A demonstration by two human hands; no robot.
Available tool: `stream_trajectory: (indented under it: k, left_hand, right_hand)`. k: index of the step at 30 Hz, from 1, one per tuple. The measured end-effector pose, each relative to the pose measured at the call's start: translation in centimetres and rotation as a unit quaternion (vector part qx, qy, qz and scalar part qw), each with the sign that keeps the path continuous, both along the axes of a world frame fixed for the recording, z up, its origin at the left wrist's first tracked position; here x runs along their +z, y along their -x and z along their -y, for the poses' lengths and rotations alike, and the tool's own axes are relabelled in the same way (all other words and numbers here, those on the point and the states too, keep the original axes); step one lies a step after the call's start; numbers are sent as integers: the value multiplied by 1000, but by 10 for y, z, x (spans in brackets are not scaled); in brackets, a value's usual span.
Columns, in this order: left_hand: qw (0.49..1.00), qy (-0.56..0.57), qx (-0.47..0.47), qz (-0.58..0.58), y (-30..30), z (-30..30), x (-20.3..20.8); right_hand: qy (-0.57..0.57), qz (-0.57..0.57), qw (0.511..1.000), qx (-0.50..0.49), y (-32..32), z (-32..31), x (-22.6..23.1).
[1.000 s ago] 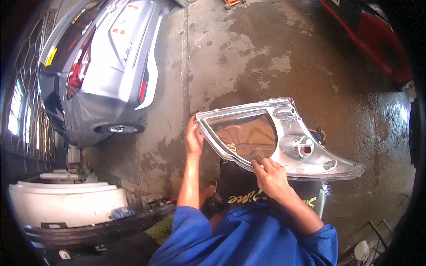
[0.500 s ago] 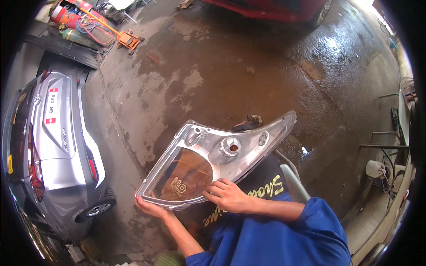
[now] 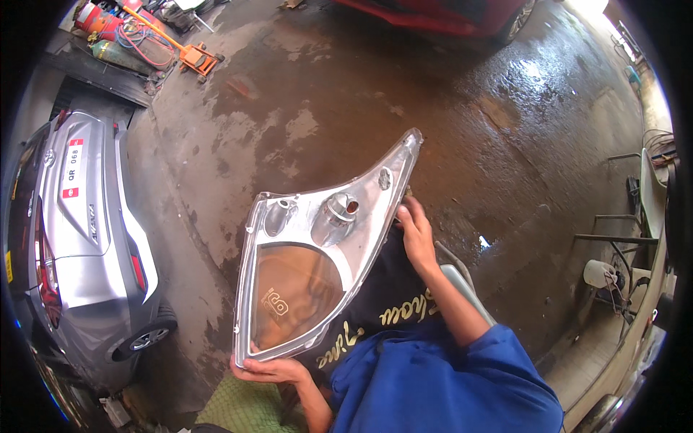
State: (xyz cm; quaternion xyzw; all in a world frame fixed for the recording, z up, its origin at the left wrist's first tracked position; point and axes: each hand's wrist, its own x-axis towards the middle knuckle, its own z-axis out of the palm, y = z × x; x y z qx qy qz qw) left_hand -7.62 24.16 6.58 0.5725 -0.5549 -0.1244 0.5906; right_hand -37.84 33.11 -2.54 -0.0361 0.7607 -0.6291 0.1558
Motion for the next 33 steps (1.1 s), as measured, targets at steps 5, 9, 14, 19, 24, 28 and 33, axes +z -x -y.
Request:
stream_trajectory:
  k: [5, 9, 14, 19, 24, 28, 33]
  left_hand:
    - [992, 58, -27, 111, 5, -22, -10]
    - [973, 83, -48, 211, -4, -37, -4]
    - [967, 127, -149, 165, 6, -57, 3]
    - [917, 206, -335, 61, 13, -82, -23]
    - [865, 77, -493, -55, 11, -112, -30]
    - [904, -115, -396, -113, 17, -94, -14]
    - [831, -301, -399, -245, 37, 16, 8]
  right_hand:
    - [69, 108, 988, 91, 33, 13, -46]
    - [80, 108, 989, 63, 29, 25, -62]
    - [63, 25, 997, 22, 36, 39, -68]
    - [154, 56, 985, 49, 84, 70, -49]
    - [190, 64, 973, 116, 116, 110, -13]
    - [190, 23, 962, 194, 108, 118, -8]
    - [170, 3, 952, 256, 88, 127, -14]
